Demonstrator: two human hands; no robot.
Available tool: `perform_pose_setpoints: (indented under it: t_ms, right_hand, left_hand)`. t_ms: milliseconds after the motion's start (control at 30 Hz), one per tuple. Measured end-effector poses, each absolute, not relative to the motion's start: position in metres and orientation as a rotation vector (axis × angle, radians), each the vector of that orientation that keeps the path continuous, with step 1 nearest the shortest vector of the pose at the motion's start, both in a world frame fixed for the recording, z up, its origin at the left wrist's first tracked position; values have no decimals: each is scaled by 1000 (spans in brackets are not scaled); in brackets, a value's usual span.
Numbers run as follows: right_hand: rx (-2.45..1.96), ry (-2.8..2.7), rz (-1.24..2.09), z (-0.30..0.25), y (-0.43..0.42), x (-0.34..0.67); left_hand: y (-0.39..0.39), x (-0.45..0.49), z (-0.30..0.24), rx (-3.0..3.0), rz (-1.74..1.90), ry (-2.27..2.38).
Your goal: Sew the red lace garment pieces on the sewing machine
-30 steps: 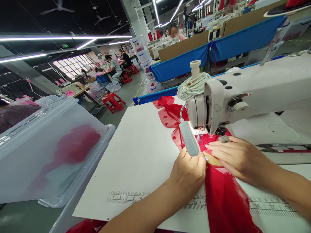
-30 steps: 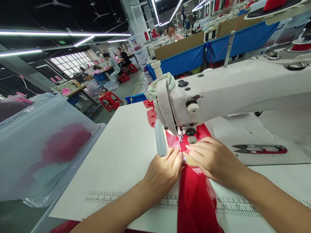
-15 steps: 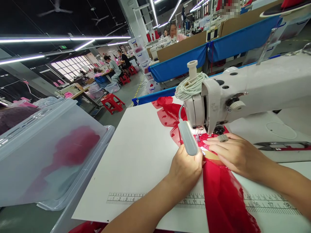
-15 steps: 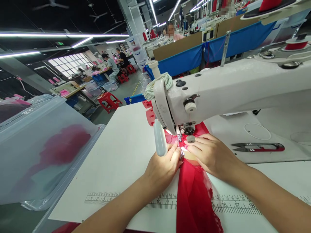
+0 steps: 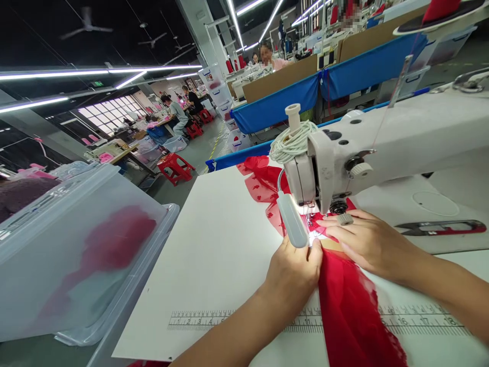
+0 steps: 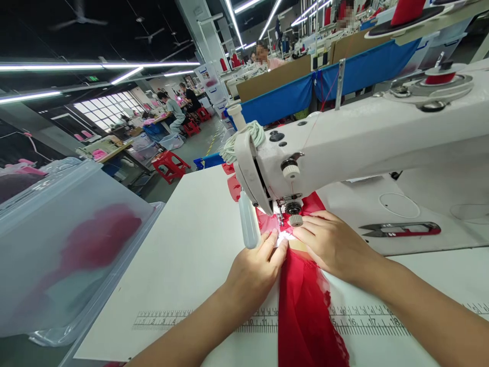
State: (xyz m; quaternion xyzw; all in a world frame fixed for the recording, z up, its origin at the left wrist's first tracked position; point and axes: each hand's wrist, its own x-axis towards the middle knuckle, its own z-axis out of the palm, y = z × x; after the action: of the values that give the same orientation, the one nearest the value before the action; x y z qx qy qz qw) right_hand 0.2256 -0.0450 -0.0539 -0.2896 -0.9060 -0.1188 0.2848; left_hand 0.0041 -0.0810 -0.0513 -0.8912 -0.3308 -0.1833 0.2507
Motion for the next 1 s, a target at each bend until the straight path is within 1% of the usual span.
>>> perform_pose_setpoints:
  t_ms: [267,467,667,1000]
  right_hand:
    - [-785,-2404,-330,-53,-45,223]
    - [-814,-2394,-294,-57,-42,222]
    - [-819,-2411,-211,-57,-41,224]
    - [-793,-2420,-244,-55,-41,225]
  left_hand:
    - [-82,7,-50,-2501,-464,-988]
    - [-81,7,-51,-2532,-512,-1028]
    - [-78,6,-53,-2568,-462,-1080]
    - [-81,8,-49,-2629,-364,-1178]
